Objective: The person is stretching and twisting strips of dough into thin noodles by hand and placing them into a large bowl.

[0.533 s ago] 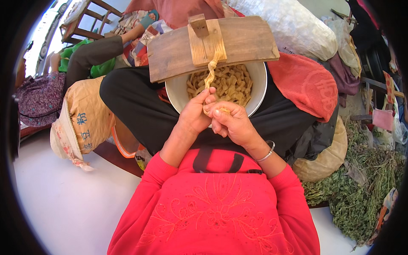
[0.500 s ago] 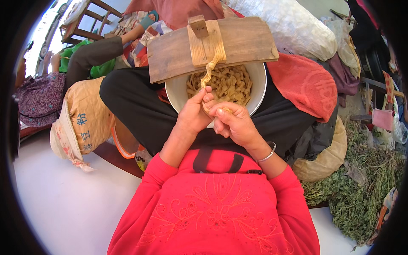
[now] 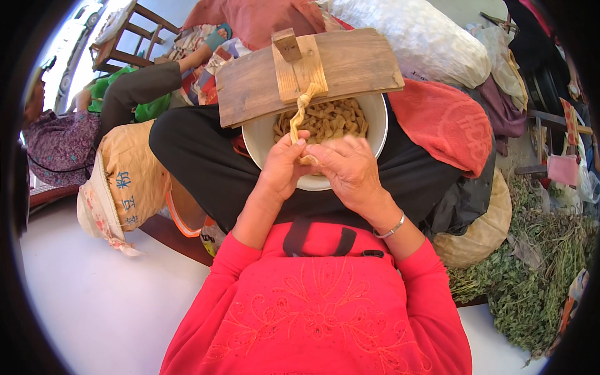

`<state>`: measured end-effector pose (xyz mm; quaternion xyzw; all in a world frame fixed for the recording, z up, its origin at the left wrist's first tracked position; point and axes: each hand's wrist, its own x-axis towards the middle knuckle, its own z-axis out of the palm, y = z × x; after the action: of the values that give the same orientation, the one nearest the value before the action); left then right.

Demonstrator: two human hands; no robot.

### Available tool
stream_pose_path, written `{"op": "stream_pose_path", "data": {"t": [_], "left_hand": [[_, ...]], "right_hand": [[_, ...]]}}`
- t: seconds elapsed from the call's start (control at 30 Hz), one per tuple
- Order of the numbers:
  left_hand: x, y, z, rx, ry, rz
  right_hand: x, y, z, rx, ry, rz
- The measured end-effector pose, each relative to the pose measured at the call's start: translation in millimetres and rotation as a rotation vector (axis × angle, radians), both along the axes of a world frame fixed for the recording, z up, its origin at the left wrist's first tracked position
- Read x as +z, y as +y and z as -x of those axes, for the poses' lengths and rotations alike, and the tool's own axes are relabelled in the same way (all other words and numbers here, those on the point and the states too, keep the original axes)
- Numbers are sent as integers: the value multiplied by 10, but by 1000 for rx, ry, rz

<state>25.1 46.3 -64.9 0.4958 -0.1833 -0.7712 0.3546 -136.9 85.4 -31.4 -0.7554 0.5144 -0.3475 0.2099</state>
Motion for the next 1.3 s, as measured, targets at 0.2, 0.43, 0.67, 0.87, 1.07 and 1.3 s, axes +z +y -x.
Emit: {"op": "stream_pose_path", "data": {"t": [0.2, 0.43, 0.67, 0.87, 1.07, 1.3], "left_hand": [[174, 74, -55, -516, -882, 957], [258, 94, 49, -386, -1050, 983], [233, 66, 138, -120, -355, 674], [181, -63, 81, -236, -555, 1089], [139, -100, 37, -264, -623, 1125], [125, -134, 19, -196, -659, 1129]], "right_hand": [[65, -191, -3, 86, 162, 218], [-213, -103, -38, -131, -475, -266], [-317, -134, -2, -284, -1093, -527], [-331, -194, -102, -301, -1578, -810], [-470, -206, -178, -301, -1483, -831], [-404, -165, -180, -131, -1388, -810]]}}
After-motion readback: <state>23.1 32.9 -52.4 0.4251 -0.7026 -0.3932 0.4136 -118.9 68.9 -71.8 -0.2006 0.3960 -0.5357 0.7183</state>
